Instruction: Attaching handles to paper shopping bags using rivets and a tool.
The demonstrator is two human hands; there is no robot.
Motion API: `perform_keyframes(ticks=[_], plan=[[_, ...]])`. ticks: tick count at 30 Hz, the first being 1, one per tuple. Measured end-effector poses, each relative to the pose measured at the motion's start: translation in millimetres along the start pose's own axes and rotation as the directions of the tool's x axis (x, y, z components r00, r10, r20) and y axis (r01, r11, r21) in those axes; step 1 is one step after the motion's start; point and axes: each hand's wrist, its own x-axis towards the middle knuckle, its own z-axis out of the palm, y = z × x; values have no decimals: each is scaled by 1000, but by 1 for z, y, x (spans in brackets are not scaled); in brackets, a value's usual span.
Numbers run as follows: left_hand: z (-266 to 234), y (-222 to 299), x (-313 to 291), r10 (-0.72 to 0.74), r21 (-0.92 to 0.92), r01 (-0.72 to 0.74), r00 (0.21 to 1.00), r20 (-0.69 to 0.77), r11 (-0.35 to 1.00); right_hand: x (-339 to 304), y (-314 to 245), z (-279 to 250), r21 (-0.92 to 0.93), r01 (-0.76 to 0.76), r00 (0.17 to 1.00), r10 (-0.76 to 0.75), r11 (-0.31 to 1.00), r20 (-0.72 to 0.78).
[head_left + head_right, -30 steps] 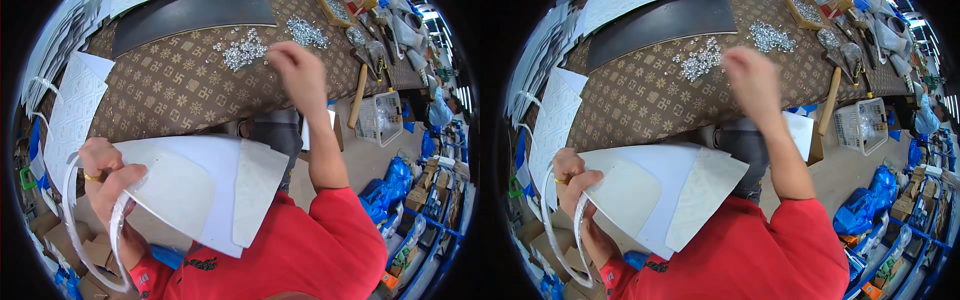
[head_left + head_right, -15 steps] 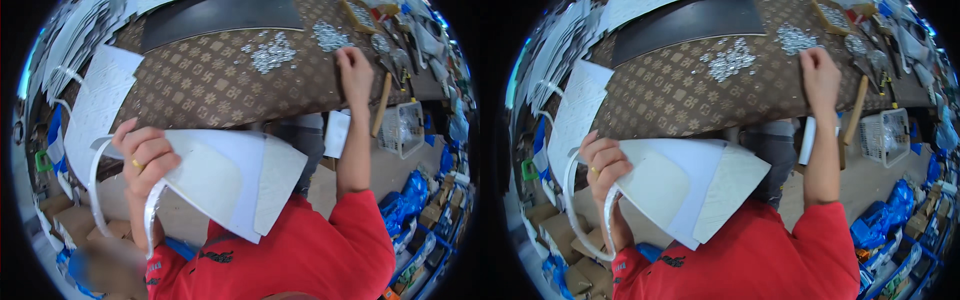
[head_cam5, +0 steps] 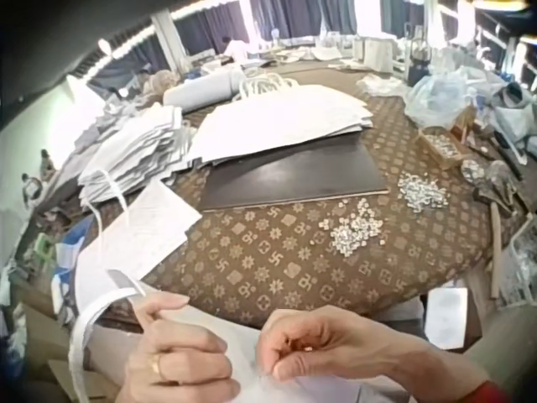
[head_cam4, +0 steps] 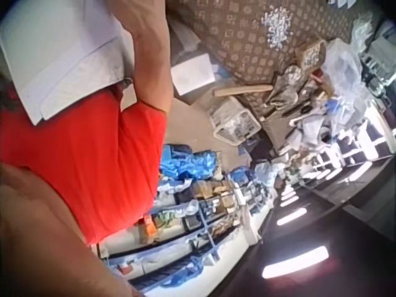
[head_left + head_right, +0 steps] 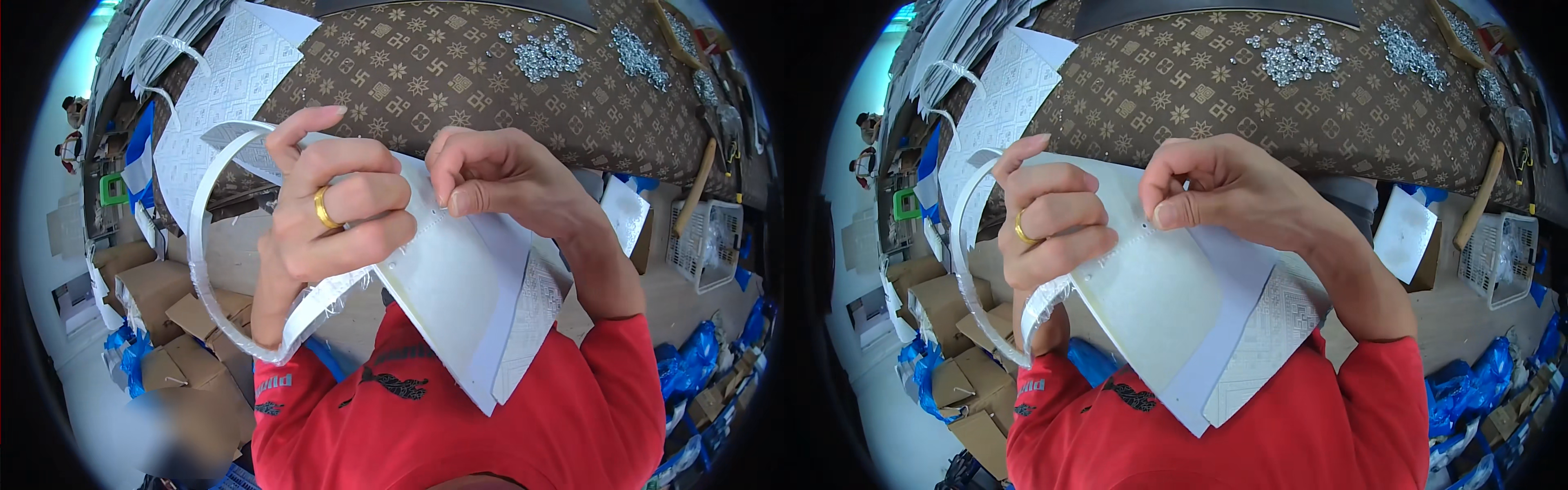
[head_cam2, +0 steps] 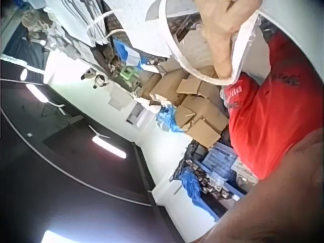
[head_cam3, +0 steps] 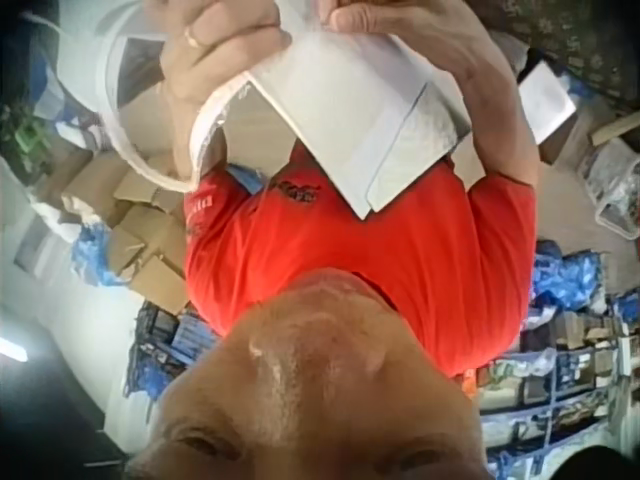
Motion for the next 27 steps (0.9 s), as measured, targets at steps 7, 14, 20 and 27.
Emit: perform_keyframes(ticks=[7,14,20,27], plan=[[3,1,-8,68,-38,-69,997,-25,997,3,5,8,-26,-2,997,4,1000,73],[-6,19,-1,201,-26,-199,970,136,980,-6,-6,18,-364,-157,986,166,918,-8],[-45,11,19,64,3,-68,946,317,998,-36,-27,-45,-697,-102,800,-358,709,-481],[-155,-28,11,-742,-24,753,654,149,658,-50,-41,-118,-867,-484,689,-559,119,-461]])
